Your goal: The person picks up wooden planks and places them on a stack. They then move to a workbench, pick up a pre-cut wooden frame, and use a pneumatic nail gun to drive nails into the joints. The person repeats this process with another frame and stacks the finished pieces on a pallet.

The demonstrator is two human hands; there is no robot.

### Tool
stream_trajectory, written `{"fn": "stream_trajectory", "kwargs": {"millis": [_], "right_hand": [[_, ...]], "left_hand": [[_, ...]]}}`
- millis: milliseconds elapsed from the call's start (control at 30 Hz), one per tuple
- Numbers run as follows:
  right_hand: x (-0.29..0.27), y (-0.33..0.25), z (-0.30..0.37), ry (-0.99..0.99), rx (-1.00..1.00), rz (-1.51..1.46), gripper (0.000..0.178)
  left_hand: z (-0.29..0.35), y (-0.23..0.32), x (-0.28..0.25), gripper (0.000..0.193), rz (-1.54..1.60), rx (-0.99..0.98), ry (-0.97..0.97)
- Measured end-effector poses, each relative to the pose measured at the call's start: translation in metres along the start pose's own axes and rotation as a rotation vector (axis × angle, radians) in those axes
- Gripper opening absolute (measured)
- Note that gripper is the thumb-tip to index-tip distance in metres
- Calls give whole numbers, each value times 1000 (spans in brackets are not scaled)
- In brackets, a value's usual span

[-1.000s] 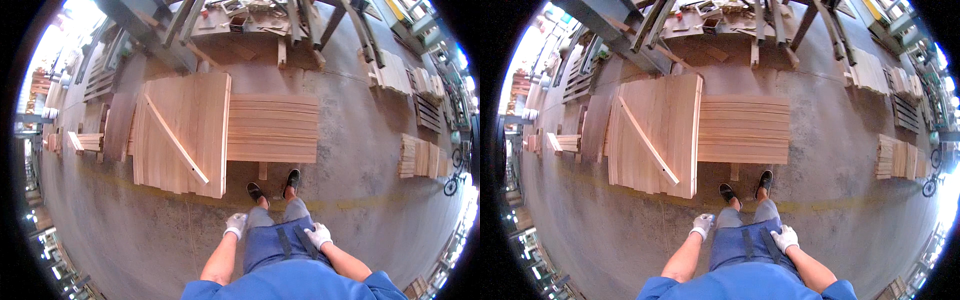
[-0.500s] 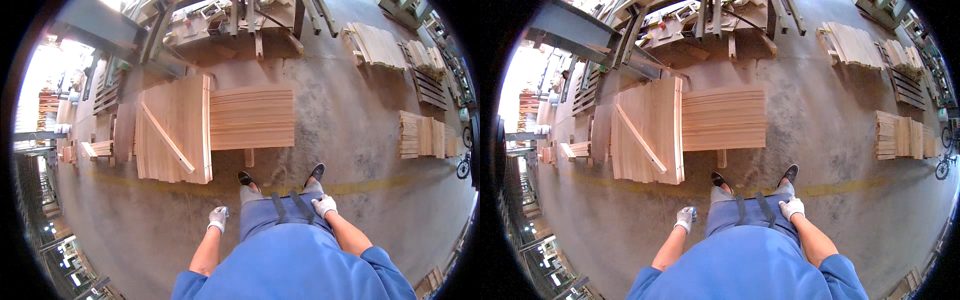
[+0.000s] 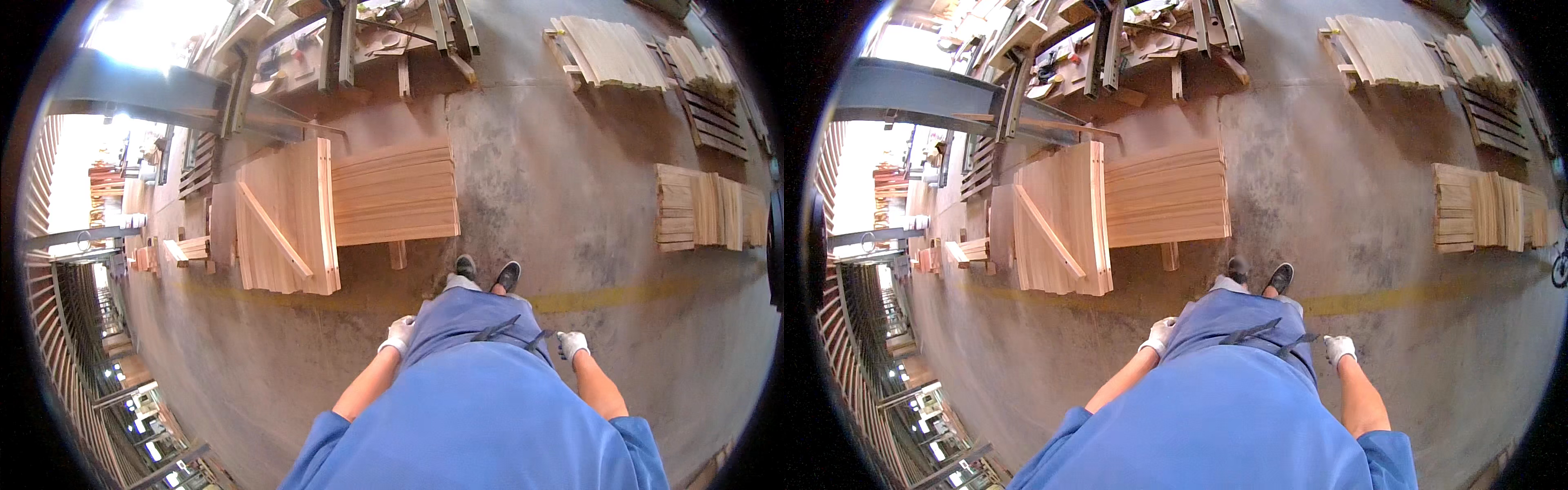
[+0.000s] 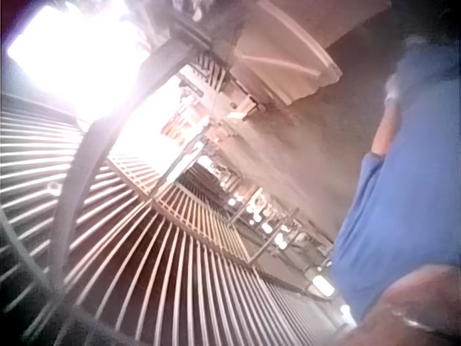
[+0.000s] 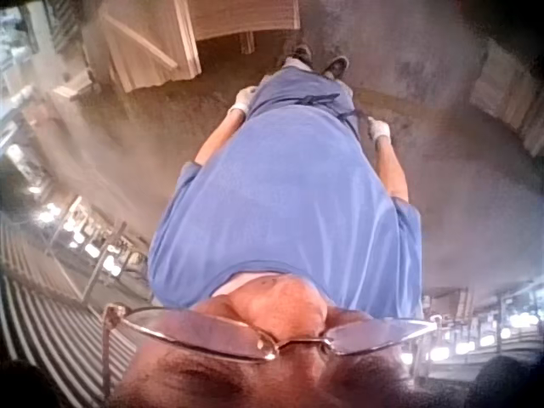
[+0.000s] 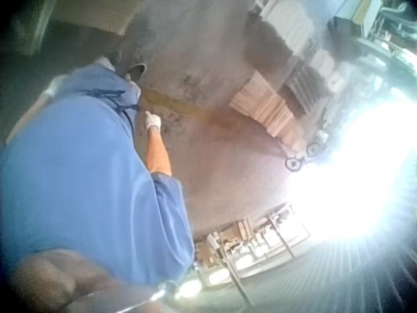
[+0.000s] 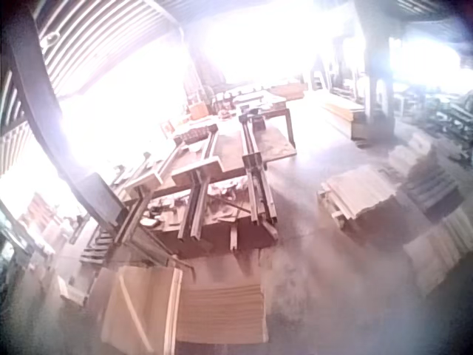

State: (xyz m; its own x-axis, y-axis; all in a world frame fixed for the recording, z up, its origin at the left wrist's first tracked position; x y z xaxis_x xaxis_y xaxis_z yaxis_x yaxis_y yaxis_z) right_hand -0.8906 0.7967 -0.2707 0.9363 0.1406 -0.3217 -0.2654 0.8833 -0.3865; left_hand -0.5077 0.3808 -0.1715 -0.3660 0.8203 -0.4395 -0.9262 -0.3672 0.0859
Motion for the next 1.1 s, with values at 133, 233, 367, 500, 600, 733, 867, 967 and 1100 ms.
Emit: {"fn": "stream_trajectory", "kwargs": {"millis": [133,233,367,500,600,733,867,967,1100], "right_hand": [[-32,-44,1,145,-244,147,49],[-71,-95,24,213,-129,-266,16],[-107,-93,-14,358,-354,81,23],[-147,-97,-16,291,-264,-69,36],[-160,-98,-25,147,-303,113,37],[-175,-76,-27,99,-217,-68,28],[-170,-69,7,24,-102,-197,24],[-161,-59,30,-16,-103,-36,26],[-136,-59,59,-52,-165,113,26]], "left_hand": [[-39,23,39,43,-181,102,22],[-63,49,80,42,-430,297,-60],[-30,104,64,37,-241,159,64],[18,115,62,31,175,91,57],[30,78,93,31,374,37,63],[48,-31,204,30,655,-109,69],[77,-122,337,47,-85,-58,-5],[109,-183,403,49,-19,-254,-134],[130,-232,465,47,440,-448,-98]]}}
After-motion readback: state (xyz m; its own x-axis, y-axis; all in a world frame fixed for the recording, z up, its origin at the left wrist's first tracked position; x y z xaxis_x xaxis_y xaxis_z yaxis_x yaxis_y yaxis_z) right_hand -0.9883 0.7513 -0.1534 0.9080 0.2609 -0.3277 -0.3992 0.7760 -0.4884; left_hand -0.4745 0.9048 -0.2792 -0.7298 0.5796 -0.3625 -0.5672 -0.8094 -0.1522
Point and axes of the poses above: each hand's wrist, its own z-axis away from the middle knuckle, its own x-axis out of the palm, y = z × x, the point moved 7 cm from there along -z, towards the middle knuckle, and after that the axes turned 13 degrees about -x, right-handed, at the moved point
